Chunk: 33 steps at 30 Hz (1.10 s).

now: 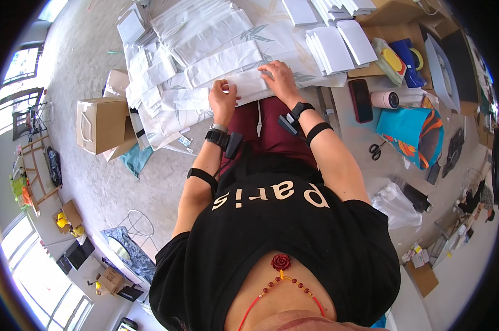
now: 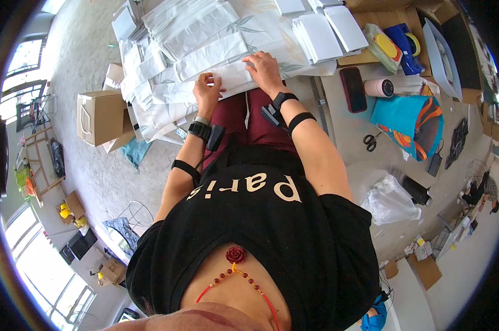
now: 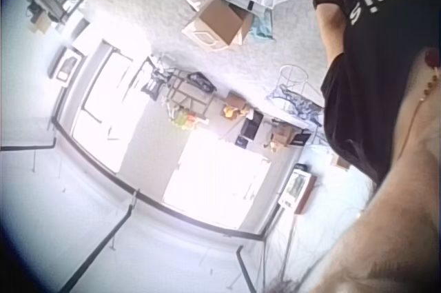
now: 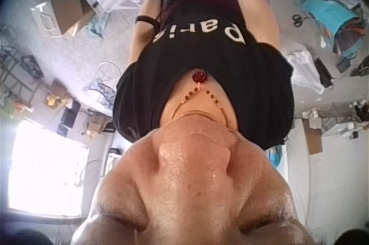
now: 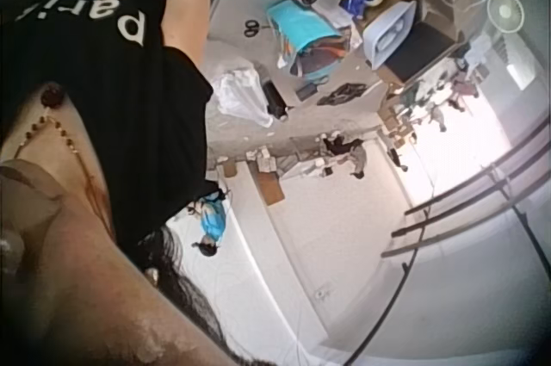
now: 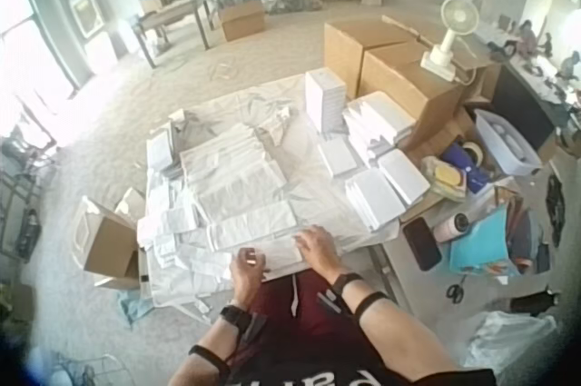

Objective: Organizing and stacking white shipping envelopes or bags on a table.

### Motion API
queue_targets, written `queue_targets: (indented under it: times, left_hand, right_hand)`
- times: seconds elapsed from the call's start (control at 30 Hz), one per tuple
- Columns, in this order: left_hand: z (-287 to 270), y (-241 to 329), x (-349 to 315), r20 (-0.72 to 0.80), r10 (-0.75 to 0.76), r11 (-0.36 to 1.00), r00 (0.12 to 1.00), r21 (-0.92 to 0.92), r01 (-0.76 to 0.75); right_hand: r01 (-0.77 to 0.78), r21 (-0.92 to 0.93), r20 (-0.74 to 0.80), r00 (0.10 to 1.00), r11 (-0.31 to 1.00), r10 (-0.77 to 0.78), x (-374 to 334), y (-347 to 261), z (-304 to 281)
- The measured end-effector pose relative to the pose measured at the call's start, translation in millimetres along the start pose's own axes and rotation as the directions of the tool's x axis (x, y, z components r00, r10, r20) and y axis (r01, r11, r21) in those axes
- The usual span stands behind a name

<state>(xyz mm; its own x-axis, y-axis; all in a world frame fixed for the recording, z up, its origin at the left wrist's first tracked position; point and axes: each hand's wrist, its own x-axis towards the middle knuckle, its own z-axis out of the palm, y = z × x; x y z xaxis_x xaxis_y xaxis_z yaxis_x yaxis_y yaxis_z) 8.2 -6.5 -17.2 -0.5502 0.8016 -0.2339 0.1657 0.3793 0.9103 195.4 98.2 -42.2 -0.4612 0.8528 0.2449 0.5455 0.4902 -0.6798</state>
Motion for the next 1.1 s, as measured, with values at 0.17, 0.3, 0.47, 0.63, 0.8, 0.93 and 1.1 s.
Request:
queue_targets:
  times: [0.17, 0.3, 0.47, 0.63, 0.8, 0.93, 1.1]
  left_hand:
    - [-2, -4, 0, 0.004, 0.013, 1.0, 1.0, 0.0, -0.013]
    - [-2, -2, -2, 0.005, 0.018, 1.0, 1.0, -0.007, -0.018]
    - [-3, 2, -4, -0.007, 0.038, 0.999, 0.999, 0.03, -0.037]
    - [-13, 2, -8, -0.069, 0.089, 0.993, 0.994, 0.083, -0.083]
    - [-53, -23, -6, -0.315, 0.189, 0.961, 0.93, 0.256, -0.109]
    - [-112, -73, 11, -0.582, 0.273, 0.902, 0.766, 0.432, 0.007]
    - [-133, -79, 23, -0.729, 0.05, 0.841, 0.682, 0.399, 0.365]
  right_hand:
    - [-0.013, -0.065, 0.039, 0.999, 0.998, 0.015, -2, 0, 3]
    - [-0.012, -0.095, 0.048, 0.999, 0.995, 0.017, -3, -1, 1]
    - [0.012, -0.098, 0.077, 0.997, 0.995, -0.005, -4, 5, 0]
    - [0.065, -0.099, 0.183, 0.982, 0.993, -0.046, -5, 15, -6]
    - [0.093, -0.119, 0.234, 0.97, 0.989, -0.063, -5, 18, -11]
    - [0.119, -0.121, 0.251, 0.964, 0.986, -0.086, -3, 15, -10]
    - [0.125, -0.147, 0.281, 0.956, 0.981, -0.08, -2, 16, -13]
